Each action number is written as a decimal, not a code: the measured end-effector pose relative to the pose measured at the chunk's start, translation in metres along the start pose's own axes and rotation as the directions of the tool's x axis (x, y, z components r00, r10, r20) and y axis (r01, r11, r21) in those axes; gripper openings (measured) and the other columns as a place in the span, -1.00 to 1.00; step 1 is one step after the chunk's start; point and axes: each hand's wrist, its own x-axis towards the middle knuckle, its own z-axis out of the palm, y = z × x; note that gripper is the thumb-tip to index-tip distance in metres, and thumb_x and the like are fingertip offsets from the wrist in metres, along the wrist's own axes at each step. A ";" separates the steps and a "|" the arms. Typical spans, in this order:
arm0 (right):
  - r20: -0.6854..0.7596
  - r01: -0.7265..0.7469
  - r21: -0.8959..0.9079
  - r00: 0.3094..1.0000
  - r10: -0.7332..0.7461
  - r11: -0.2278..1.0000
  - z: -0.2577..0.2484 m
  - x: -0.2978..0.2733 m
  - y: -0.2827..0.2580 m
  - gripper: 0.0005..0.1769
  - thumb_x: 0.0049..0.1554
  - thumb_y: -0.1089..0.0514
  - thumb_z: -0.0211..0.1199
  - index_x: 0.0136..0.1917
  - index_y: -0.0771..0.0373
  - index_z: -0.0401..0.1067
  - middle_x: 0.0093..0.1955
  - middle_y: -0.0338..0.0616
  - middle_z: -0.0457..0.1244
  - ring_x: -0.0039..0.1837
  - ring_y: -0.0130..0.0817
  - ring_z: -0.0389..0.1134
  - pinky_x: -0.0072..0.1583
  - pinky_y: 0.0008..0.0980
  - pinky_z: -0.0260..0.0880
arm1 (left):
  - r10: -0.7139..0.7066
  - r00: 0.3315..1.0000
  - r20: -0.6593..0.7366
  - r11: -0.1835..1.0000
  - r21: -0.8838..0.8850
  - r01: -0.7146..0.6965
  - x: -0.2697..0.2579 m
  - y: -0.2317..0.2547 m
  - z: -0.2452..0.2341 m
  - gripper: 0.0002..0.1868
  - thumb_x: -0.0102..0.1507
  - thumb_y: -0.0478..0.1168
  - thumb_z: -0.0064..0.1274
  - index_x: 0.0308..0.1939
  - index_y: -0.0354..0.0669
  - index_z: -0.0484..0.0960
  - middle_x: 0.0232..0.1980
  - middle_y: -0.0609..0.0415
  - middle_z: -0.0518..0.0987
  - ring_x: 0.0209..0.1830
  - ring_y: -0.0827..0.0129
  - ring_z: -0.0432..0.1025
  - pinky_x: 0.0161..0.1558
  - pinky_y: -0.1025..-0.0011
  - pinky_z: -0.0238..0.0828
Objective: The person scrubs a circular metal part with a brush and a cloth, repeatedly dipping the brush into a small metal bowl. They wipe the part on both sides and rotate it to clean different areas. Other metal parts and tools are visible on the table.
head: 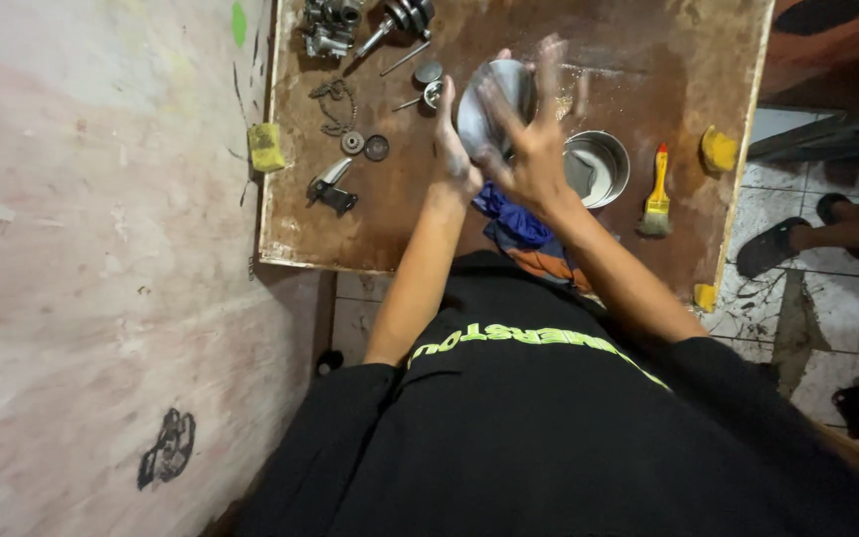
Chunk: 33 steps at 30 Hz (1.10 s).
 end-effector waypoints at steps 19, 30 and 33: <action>0.089 0.127 0.278 0.984 -0.157 0.952 -0.007 -0.028 0.032 -0.27 0.34 -0.47 0.07 0.57 -0.03 0.41 0.69 0.47 -0.29 0.75 0.29 -0.34 0.67 0.13 -0.73 | 0.239 0.946 0.218 0.916 -0.374 -0.145 0.007 -0.028 -0.033 -0.35 0.61 0.35 -0.36 0.44 -0.11 0.31 0.55 -0.29 0.30 0.43 -0.21 0.32 0.40 -0.22 0.35; -0.006 0.093 0.157 0.996 -0.094 0.983 -0.019 -0.029 0.017 -0.41 0.31 -0.28 -0.01 0.43 -0.09 0.56 0.67 0.33 -0.08 0.74 0.07 -0.25 0.59 0.08 -0.71 | 0.234 0.941 0.244 0.931 -0.334 -0.145 -0.018 -0.007 0.018 -0.31 0.41 0.29 -0.26 0.53 0.07 0.28 0.63 -0.18 0.18 0.58 -0.29 0.15 0.51 -0.22 0.23; -0.090 -0.018 0.269 0.995 0.044 0.963 -0.017 -0.024 0.021 -0.38 0.39 -0.28 -0.03 0.55 -0.04 0.47 0.73 0.33 -0.25 0.77 0.17 -0.35 0.69 0.12 -0.63 | 0.257 0.960 0.116 0.940 -0.260 -0.220 -0.030 -0.013 0.011 -0.32 0.42 0.23 -0.25 0.51 -0.05 0.25 0.61 -0.24 0.19 0.57 -0.07 0.16 0.53 0.03 0.22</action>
